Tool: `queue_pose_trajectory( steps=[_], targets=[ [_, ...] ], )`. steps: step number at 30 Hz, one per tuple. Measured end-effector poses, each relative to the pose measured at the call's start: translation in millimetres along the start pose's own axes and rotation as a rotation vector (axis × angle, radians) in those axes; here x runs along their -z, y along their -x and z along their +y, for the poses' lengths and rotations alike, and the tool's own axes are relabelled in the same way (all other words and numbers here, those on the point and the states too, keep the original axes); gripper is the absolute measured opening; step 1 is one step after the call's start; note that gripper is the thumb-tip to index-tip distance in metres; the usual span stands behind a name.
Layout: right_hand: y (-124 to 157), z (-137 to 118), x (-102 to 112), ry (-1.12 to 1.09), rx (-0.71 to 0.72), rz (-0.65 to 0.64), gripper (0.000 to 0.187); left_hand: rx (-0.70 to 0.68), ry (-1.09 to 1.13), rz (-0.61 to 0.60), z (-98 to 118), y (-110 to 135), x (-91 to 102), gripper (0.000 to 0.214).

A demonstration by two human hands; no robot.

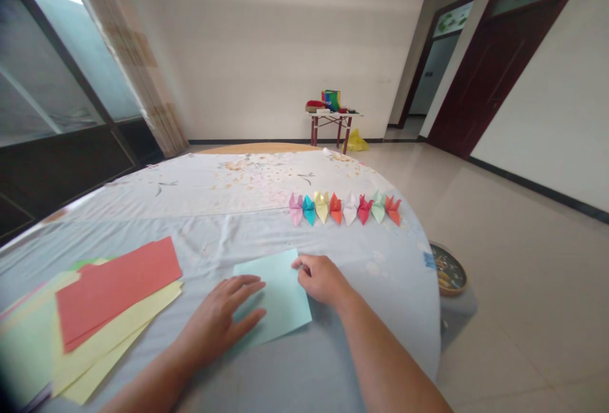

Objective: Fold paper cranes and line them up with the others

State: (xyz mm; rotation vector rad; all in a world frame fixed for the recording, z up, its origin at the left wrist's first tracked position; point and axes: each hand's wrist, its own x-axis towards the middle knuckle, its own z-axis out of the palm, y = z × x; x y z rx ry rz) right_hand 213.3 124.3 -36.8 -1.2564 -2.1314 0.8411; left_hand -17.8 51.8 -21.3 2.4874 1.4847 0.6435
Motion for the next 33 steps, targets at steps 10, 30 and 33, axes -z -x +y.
queue_pose_trajectory(
  steps=[10,30,33],
  targets=[
    [8.5,-2.2,19.1,0.065,0.246,-0.260,0.036,-0.003,0.019,-0.134,11.1,-10.3,0.5,0.044],
    [2.5,12.5,19.5,-0.067,0.181,-0.362,0.027,0.266,-0.171,-0.144,-53.0,-33.8,13.9,0.051],
    [2.6,11.9,19.5,-0.072,0.167,-0.356,0.023,0.376,-0.274,-0.184,-69.0,-41.4,4.9,0.049]
  ],
)
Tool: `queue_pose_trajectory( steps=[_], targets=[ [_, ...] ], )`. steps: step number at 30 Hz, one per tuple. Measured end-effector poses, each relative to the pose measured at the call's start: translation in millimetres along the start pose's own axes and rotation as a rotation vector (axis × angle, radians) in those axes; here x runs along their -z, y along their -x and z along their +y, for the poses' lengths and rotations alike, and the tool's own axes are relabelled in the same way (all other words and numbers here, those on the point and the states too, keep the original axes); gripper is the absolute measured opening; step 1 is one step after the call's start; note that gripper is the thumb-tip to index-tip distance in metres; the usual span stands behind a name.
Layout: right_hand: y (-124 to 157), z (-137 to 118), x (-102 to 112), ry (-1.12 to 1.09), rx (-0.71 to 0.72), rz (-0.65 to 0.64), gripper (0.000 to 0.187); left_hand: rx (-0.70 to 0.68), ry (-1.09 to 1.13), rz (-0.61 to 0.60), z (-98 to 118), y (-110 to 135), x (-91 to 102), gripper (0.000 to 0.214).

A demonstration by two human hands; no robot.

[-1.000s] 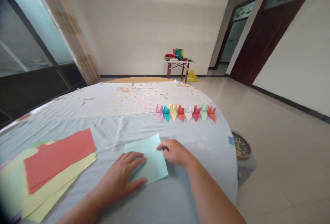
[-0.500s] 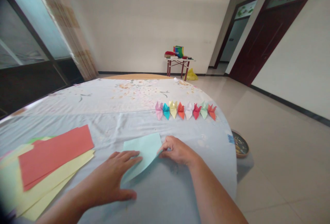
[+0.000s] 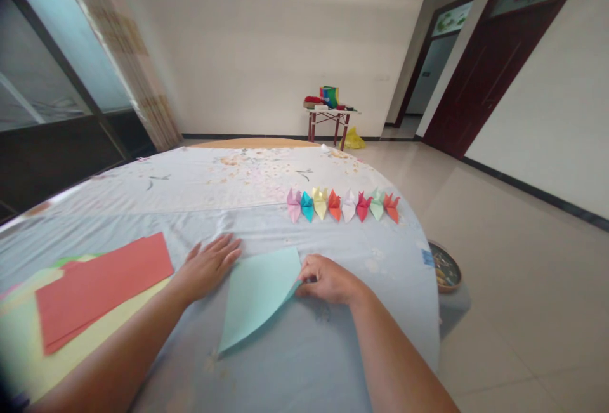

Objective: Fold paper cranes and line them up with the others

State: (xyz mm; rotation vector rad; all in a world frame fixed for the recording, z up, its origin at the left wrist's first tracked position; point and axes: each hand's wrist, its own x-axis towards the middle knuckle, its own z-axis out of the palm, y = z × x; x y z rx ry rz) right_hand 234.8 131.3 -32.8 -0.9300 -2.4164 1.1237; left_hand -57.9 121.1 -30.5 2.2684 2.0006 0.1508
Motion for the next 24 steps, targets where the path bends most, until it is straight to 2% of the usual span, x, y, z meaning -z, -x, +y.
queue_pose_trajectory(
  steps=[4,7,9,11,14,16,19,22,24],
  targets=[
    [0.9,-1.1,-0.7,-0.004,-0.024,0.025,0.018,0.072,-0.062,0.049,-10.0,-7.4,-13.7,0.053],
    [2.3,-1.3,-1.6,0.016,-0.010,0.032,0.018,0.046,-0.048,0.073,-16.3,-5.7,-18.6,0.053],
    [3.3,-1.8,-1.9,0.031,-0.003,0.045,0.021,0.026,-0.025,0.087,-15.6,1.4,-14.3,0.049],
    [4.0,-3.0,-1.5,0.037,0.004,0.058,0.021,-0.014,0.008,0.152,-7.5,14.6,-4.0,0.046],
    [3.3,-5.1,0.2,0.041,0.033,0.069,0.015,-0.180,0.139,0.218,17.3,41.5,15.2,0.041],
    [1.8,-5.8,1.5,0.050,0.062,0.078,0.014,-0.324,0.206,0.150,34.6,58.4,24.2,0.039],
    [0.1,-4.8,2.5,0.048,0.061,0.114,0.017,-0.448,0.260,0.058,47.4,73.2,27.4,0.056],
    [0.6,-2.1,1.9,-0.027,-0.032,0.166,0.022,-0.439,0.313,0.011,41.9,73.2,21.6,0.068],
    [1.8,-0.5,1.4,-0.112,-0.109,0.168,0.025,-0.373,0.373,0.009,34.0,67.8,16.8,0.053]
  ],
)
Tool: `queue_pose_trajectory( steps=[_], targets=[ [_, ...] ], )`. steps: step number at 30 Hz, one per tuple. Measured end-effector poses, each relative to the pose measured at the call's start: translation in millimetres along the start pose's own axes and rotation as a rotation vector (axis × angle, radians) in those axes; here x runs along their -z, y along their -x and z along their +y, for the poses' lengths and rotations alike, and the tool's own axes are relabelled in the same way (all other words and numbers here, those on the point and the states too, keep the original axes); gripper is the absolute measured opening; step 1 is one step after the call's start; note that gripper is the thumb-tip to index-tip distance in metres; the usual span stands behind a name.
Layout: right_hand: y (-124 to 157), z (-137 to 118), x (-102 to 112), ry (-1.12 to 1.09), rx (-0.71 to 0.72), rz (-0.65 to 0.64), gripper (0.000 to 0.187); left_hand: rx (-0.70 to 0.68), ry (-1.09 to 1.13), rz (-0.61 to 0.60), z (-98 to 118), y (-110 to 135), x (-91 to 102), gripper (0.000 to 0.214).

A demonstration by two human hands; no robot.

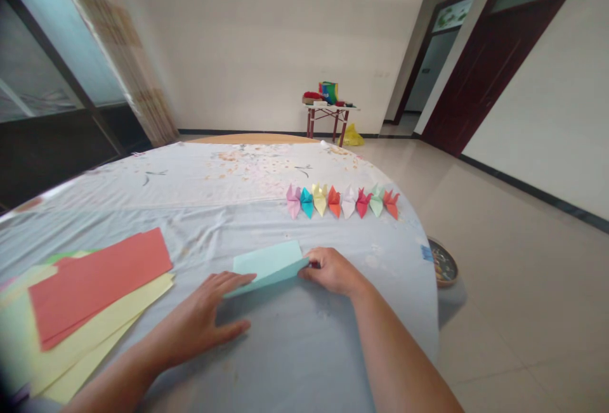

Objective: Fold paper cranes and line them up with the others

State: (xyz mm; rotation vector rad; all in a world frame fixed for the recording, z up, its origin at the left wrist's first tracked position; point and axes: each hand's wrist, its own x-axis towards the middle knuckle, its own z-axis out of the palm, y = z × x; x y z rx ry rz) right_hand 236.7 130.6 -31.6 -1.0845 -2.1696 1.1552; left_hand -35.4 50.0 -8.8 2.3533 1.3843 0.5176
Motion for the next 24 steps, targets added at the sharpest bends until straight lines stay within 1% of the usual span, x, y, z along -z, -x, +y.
queue_pose_trajectory(
  steps=[2,3,6,8,10,12,14,17,21,24],
  targets=[
    [0.8,0.8,0.2,-0.064,-0.067,-0.024,0.026,0.102,0.059,0.013,-8.8,-3.4,-1.0,0.028],
    [1.0,0.7,0.4,-0.080,-0.093,-0.032,0.027,0.174,0.070,0.018,-11.6,-5.3,-1.7,0.024],
    [0.5,-1.1,1.1,-0.088,-0.139,-0.019,0.032,0.351,0.083,0.045,-13.3,-9.1,-5.8,0.028],
    [-0.4,-2.4,0.7,-0.109,-0.141,-0.013,0.033,0.399,0.127,0.092,-10.5,-9.5,-9.9,0.024],
    [-1.5,-3.1,-0.9,-0.140,-0.148,-0.007,0.029,0.438,0.177,0.157,-6.5,-8.5,-13.9,0.033],
    [-2.3,-3.3,-3.5,-0.151,-0.178,0.017,0.033,0.479,0.173,0.197,-2.3,-6.7,-16.4,0.040],
    [-2.5,-4.0,-6.2,-0.130,-0.202,0.048,0.044,0.488,0.125,0.167,1.6,-5.1,-16.8,0.034],
    [-1.7,-6.9,-9.3,-0.066,-0.201,0.073,0.050,0.446,0.027,0.047,6.9,-4.0,-15.3,0.019],
    [-1.0,-10.2,-11.2,0.028,-0.195,0.117,0.049,0.438,-0.114,-0.057,13.4,-3.1,-14.8,0.028],
    [-2.1,-9.4,-12.3,0.059,-0.200,0.119,0.051,0.432,-0.168,-0.105,16.8,-1.6,-16.2,0.033]
  ],
)
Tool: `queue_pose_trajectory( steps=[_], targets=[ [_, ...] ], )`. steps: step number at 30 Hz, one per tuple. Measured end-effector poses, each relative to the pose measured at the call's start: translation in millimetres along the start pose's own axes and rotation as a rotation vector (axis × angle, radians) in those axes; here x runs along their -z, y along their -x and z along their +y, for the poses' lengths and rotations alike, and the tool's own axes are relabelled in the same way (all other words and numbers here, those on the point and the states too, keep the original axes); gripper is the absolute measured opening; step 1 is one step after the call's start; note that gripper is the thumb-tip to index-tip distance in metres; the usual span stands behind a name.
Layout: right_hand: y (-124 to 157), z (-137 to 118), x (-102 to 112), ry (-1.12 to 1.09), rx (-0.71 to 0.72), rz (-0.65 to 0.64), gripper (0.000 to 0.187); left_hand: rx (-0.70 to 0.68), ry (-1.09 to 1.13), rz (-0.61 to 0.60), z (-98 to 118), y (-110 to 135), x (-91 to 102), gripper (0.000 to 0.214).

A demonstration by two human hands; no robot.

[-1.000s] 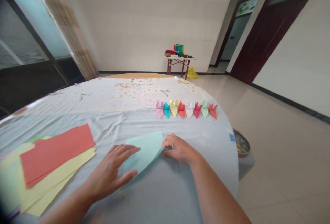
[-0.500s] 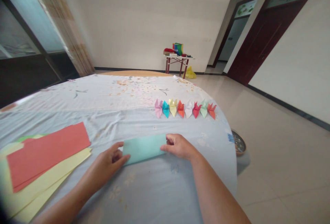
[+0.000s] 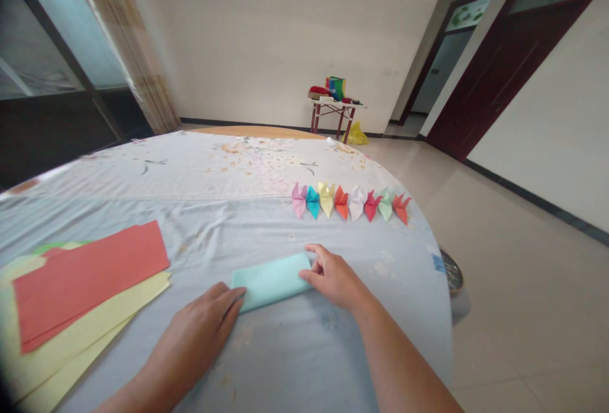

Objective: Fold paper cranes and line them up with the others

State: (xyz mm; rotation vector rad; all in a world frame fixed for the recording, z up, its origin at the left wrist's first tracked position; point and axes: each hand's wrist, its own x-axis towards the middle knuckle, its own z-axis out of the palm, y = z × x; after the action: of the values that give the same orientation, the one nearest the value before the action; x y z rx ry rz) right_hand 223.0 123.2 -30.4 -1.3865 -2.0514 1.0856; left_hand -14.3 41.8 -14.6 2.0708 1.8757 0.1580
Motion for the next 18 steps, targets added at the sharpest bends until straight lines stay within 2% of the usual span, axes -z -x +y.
queue_pose_trajectory(
  steps=[12,18],
  targets=[
    [-1.9,2.1,-4.9,0.060,-0.005,0.055,0.047,-0.045,-0.038,-0.001,0.0,0.6,-2.4,0.036],
    [-3.7,5.5,-7.3,0.068,-0.016,0.076,0.047,0.004,-0.030,-0.042,3.2,-0.5,2.8,0.033]
  ],
)
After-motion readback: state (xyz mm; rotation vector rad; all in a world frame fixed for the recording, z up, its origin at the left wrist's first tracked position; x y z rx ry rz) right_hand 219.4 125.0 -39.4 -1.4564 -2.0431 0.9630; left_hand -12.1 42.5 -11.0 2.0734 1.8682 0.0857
